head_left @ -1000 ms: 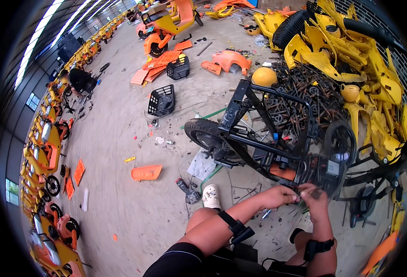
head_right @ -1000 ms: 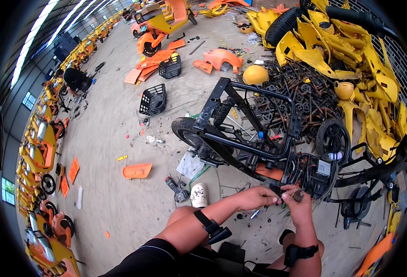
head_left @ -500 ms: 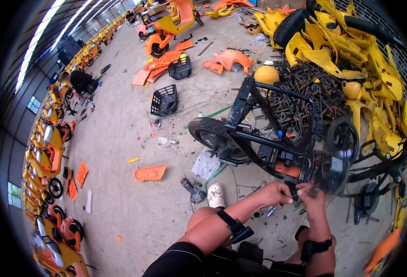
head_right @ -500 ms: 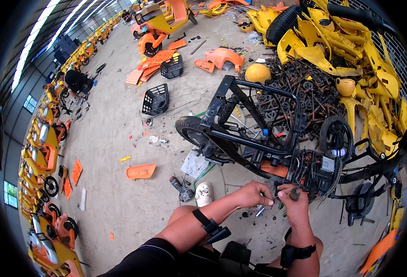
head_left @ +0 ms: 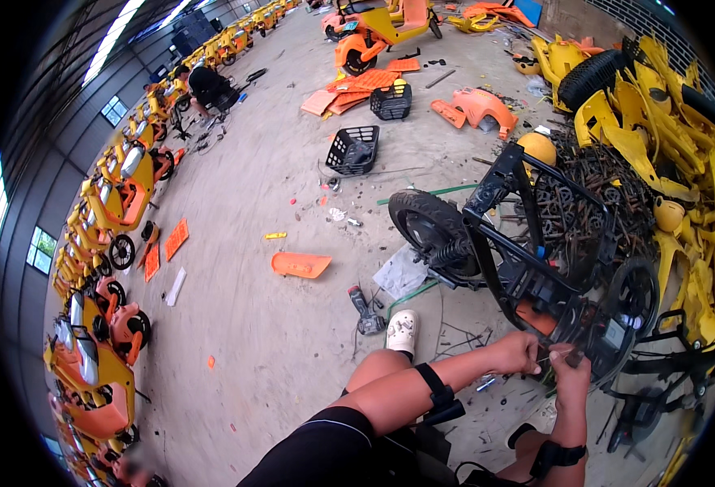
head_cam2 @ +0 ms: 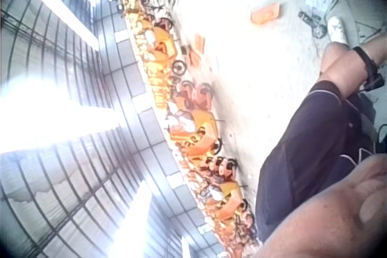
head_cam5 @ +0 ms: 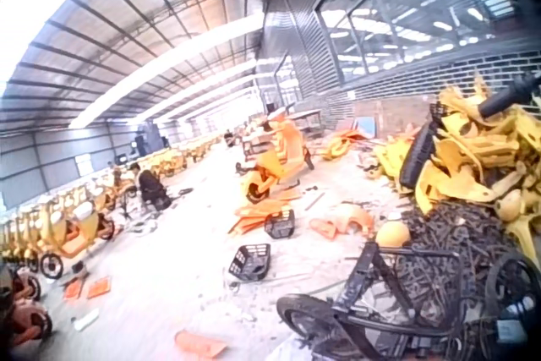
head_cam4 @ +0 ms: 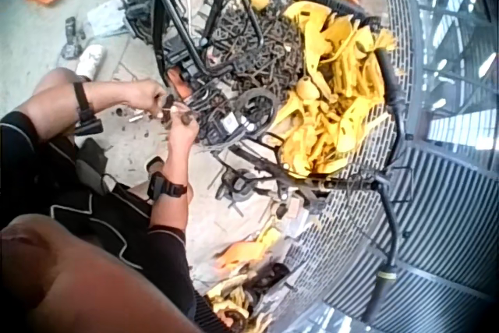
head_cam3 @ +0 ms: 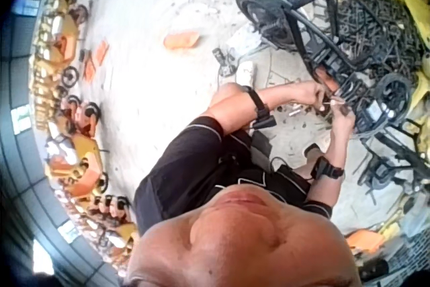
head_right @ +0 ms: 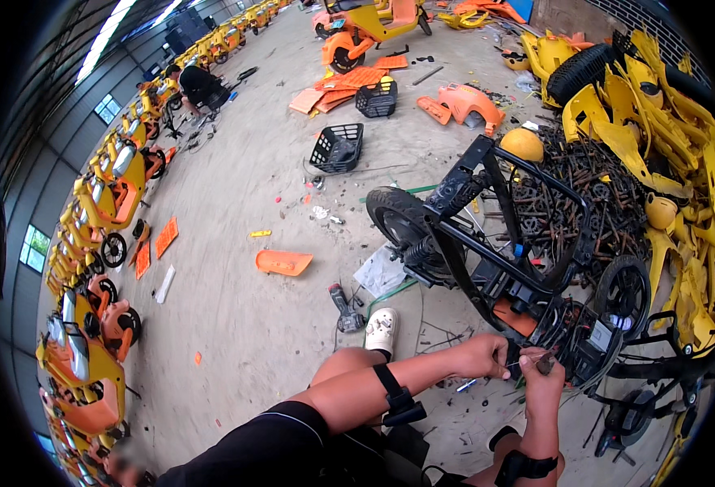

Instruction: The person strips and twists wires on a scooter frame using pliers. They handle wire segments, use the pliers to strip insulation, and twist the copper strands together by hand.

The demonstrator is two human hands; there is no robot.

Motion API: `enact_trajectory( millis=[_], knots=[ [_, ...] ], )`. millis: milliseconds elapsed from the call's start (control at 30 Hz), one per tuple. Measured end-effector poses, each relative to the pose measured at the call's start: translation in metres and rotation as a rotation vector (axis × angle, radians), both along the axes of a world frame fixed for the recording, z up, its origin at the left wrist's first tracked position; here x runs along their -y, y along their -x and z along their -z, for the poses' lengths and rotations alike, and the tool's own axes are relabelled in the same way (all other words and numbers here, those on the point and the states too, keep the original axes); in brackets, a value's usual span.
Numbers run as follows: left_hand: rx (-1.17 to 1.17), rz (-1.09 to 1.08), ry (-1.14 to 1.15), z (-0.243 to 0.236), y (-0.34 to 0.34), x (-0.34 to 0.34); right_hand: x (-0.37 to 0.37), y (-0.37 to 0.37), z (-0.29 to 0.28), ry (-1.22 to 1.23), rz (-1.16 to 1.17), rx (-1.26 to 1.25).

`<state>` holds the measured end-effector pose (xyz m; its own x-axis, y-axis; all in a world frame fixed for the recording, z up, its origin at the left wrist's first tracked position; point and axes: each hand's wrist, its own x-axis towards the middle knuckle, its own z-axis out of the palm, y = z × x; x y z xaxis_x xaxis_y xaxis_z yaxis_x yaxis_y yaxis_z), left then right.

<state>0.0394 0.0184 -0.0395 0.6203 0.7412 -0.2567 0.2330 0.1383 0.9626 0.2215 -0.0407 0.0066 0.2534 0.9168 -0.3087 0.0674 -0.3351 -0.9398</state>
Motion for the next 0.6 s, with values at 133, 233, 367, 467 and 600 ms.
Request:
enact_trajectory(
  millis=[133,233,367,467,600],
  knots=[
    [0.174,0.100,0.419,-0.027,-0.001,0.001,-0.005,-0.015,-0.002,-0.035,-0.033,-0.004],
    [0.244,0.131,0.557,-0.023,-0.002,-0.001,-0.008,-0.020,-0.004,-0.082,-0.050,-0.012],
    [0.219,0.130,0.480,-0.007,0.000,-0.005,-0.008,-0.019,-0.005,-0.039,-0.035,-0.019],
    [0.199,0.109,0.322,-0.002,0.001,-0.003,-0.007,-0.020,0.001,-0.021,-0.013,-0.039],
    [0.151,0.041,0.170,-0.002,-0.002,0.000,-0.004,-0.025,0.009,-0.026,0.002,-0.061]
  ],
)
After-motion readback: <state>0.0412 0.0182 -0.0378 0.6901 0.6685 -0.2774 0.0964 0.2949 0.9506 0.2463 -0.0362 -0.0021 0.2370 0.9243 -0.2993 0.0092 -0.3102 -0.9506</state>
